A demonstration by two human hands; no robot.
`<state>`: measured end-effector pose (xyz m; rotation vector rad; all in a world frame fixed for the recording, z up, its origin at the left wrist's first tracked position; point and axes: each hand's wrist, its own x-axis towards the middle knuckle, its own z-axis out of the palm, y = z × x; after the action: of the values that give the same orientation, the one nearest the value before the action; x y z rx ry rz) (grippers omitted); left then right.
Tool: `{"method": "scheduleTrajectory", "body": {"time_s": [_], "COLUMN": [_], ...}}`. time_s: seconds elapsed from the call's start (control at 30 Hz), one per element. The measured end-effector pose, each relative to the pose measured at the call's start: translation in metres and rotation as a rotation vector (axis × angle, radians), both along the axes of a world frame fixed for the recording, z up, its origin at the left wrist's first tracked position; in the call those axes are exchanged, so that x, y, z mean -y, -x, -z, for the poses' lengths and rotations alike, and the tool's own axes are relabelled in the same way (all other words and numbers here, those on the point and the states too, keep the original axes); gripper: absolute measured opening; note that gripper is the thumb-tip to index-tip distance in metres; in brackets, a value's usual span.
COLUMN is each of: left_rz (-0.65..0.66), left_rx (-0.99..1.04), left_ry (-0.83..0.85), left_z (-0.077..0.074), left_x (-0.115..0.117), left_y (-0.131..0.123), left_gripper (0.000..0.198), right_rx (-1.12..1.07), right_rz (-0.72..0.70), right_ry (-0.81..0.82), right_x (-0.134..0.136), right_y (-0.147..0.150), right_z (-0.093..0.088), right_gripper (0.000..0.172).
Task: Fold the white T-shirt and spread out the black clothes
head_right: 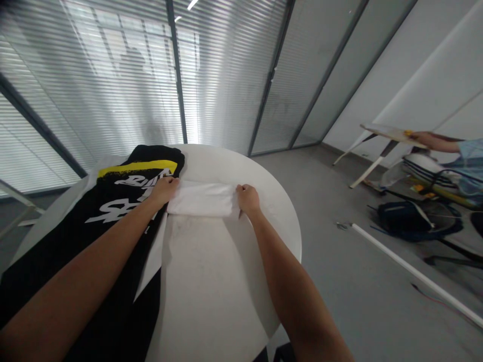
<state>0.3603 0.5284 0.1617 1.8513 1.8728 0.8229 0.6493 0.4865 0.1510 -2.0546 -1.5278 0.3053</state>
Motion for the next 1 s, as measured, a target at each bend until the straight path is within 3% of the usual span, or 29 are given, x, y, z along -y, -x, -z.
{"method": "scheduleTrajectory", "body": {"time_s": [0.2, 0.47, 0.6, 0.7, 0.83, 1.0], "left_rz": [-0.070, 0.067, 0.106, 0.081, 0.027, -0.022], "left_rx": [0.069, 0.141, 0.189, 0.262, 0.372, 0.340], "left_ry": [-0.004, 0.084, 0.127, 0.132, 0.154, 0.079], "left_z": [-0.005, -0.005, -0.001, -0.001, -0.005, -0.004], "left_x": [0.007, 0.005, 0.004, 0.005, 0.009, 0.008], "left_y": [0.002, 0.006, 0.008, 0.008, 0.006, 0.005], "left_gripper": [0.036, 0.029, 0.035, 0.027, 0.025, 0.026], "right_rx": [0.089, 0.007, -0.045, -0.044, 0.045, 0.150], "right_rz": [0.018, -0.078, -0.141, -0.146, -0.127, -0.033], "right_ry": [0.017, 0.087, 0.112, 0.070, 0.085, 0.114], "right_x": [0.007, 0.007, 0.007, 0.007, 0.008, 0.015], "right_y": [-0.003, 0.000, -0.003, -0.005, -0.006, -0.004], "right_z": [-0.006, -0.009, -0.010, -0.008, -0.007, -0.011], "right_gripper": [0.041, 0.048, 0.037, 0.031, 0.036, 0.038]}}
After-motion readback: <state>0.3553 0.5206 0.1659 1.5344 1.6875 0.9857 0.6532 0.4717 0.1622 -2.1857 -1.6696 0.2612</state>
